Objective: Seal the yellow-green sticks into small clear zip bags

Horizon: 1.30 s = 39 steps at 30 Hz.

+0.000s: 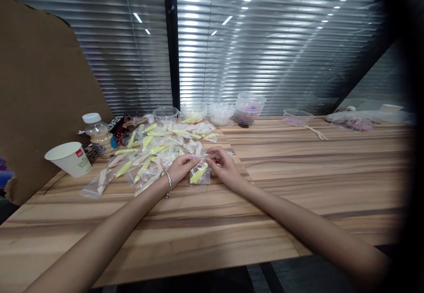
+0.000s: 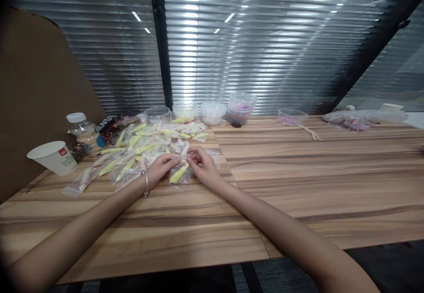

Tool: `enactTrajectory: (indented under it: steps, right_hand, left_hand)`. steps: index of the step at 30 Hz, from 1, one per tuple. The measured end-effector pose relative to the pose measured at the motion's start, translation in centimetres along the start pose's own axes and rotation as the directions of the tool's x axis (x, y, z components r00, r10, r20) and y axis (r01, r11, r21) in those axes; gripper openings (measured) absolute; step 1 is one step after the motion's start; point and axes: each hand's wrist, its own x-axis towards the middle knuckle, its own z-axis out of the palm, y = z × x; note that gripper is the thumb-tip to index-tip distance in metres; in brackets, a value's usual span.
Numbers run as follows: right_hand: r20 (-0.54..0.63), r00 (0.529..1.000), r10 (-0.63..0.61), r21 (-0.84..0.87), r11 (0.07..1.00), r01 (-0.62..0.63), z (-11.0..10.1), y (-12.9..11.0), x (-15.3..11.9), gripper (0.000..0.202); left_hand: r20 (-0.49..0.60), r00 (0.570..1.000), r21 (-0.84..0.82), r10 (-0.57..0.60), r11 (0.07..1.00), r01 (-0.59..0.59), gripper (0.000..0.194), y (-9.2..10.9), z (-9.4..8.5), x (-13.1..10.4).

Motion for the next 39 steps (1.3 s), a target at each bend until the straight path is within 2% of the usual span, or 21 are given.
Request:
enactTrajectory:
  steps: [7,11,23,32,39]
  right_hand:
    - [0.070,0.995,0.072,0.140,0.987,-0.081,0.17,0.26,0.18,0.030]
    - [0.066,0.997,0.048,0.182,0.982,-0.059,0.22,0.44,0.23,0.029]
    - [0.004,1.000,0.008,-0.002,1.000,-0.008,0.03,0.26,0.07,0.020]
    - [0.013,1.000,-0.002,-0.019,1.000,0.002,-0.02,0.33,0.07,0.017]
    - [0.073,0.997,0.024,0.019,0.999,-0.025,0.08,-0.12,0.03,0.022]
  left_hand:
    - [0.019,1.000,-0.035,0.003,0.999,-0.002,0.038,-0.13,-0.10,-0.06]
    - [0.038,0.999,-0.002,0.023,1.000,-0.023,0.036,0.11,-0.07,-0.16]
    - [0.047,0.999,0.028,-0.002,1.000,0.001,0.038,-0.07,-0.02,0.02]
    - [0.052,0.999,-0.013,0.011,1.000,-0.011,0.041,-0.43,0.02,0.06]
    - [0.021,1.000,-0.019,-0.012,1.000,0.013,0.035,-0.41,-0.01,0.02]
